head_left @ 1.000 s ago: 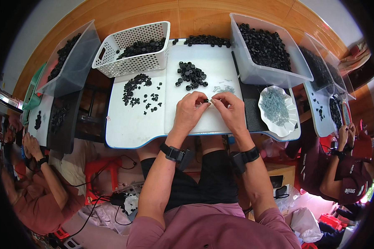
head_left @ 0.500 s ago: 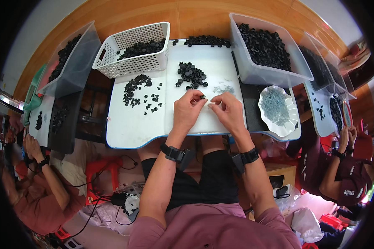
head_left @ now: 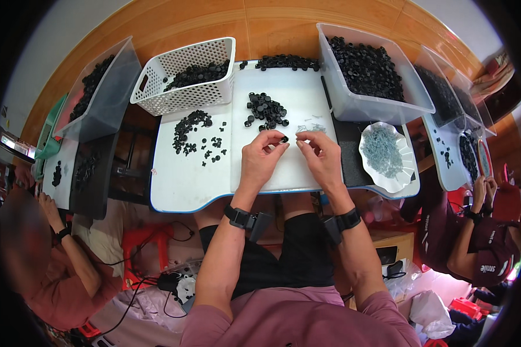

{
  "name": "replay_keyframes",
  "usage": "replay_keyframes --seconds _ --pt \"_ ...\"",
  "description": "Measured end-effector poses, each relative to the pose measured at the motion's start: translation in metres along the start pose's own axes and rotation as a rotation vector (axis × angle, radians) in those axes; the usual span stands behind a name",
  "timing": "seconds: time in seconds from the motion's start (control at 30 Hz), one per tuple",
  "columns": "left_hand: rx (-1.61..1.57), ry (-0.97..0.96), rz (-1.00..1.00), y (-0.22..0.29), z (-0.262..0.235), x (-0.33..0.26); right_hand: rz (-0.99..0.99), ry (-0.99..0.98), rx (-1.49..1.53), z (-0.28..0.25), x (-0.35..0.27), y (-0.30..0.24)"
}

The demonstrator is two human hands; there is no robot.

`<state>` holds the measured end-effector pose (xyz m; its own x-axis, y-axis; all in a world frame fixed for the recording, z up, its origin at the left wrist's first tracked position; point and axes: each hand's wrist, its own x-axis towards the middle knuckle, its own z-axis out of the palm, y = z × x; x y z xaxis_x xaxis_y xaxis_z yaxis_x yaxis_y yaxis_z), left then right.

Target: Assembling small black plastic components by hand at a workbench.

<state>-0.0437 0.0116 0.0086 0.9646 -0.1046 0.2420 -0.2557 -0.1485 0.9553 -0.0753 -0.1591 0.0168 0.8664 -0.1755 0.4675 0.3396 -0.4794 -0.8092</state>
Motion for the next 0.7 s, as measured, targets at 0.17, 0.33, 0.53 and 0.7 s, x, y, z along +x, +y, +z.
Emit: replay_keyframes --seconds 0.17,0.33,0.53,0.7 --pt "0.098 -0.092 0.162 0.003 -0.004 0.001 0.229 -0.215 0.414 -0.001 0.001 0.013" --pt "-0.008 -0.131 0.11 0.002 -0.001 -0.002 0.304 -0.261 0.531 -0.007 0.004 0.015" --pt "0.025 -0.134 0.127 0.0 0.0 -0.003 0.337 -0.295 0.612 -0.009 0.006 0.015" --pt "0.119 -0.12 0.199 0.003 -0.001 -0.001 0.319 -0.279 0.605 -0.008 0.005 0.02"
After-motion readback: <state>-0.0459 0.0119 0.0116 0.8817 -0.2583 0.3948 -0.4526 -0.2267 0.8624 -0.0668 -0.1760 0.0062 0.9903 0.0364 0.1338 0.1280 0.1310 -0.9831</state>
